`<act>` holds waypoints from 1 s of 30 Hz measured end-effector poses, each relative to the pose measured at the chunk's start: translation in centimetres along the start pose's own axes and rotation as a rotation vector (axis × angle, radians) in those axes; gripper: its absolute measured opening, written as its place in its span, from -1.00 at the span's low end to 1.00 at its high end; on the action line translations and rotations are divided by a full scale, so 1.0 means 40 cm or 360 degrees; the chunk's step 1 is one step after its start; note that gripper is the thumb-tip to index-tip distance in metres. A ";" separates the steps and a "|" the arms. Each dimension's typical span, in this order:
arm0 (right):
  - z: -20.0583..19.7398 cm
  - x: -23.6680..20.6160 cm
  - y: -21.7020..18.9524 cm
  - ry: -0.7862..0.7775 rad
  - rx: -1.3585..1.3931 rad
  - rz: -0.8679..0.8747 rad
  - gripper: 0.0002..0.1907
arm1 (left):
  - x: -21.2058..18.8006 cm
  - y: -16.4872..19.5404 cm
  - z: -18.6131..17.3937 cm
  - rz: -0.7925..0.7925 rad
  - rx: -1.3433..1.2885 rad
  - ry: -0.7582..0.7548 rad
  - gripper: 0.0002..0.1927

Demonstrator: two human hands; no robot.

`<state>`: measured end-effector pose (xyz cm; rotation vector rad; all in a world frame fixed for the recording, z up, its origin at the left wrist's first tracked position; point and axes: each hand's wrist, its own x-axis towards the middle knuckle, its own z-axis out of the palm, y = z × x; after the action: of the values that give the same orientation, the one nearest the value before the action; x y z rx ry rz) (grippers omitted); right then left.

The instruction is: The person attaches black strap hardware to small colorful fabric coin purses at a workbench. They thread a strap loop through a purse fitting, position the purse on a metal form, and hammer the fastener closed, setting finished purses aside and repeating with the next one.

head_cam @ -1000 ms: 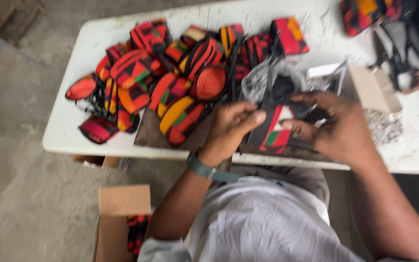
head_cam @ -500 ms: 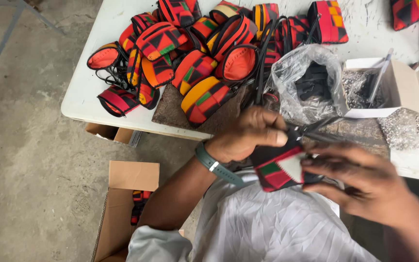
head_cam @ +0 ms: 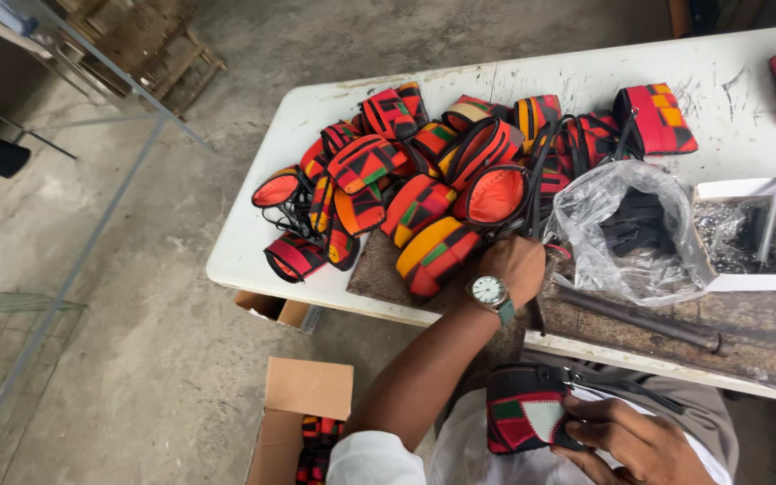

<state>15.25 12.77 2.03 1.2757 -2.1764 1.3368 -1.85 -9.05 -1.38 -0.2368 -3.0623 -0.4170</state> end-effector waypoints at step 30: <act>0.160 0.011 0.099 -0.0204 -0.0079 -0.0028 -0.77 | -0.317 -0.163 -0.163 0.0064 -0.2014 0.0210 -0.67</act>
<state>13.09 7.98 -3.35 1.3932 -2.2625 1.2174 9.77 -18.84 2.41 -0.2583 -2.1882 -2.1394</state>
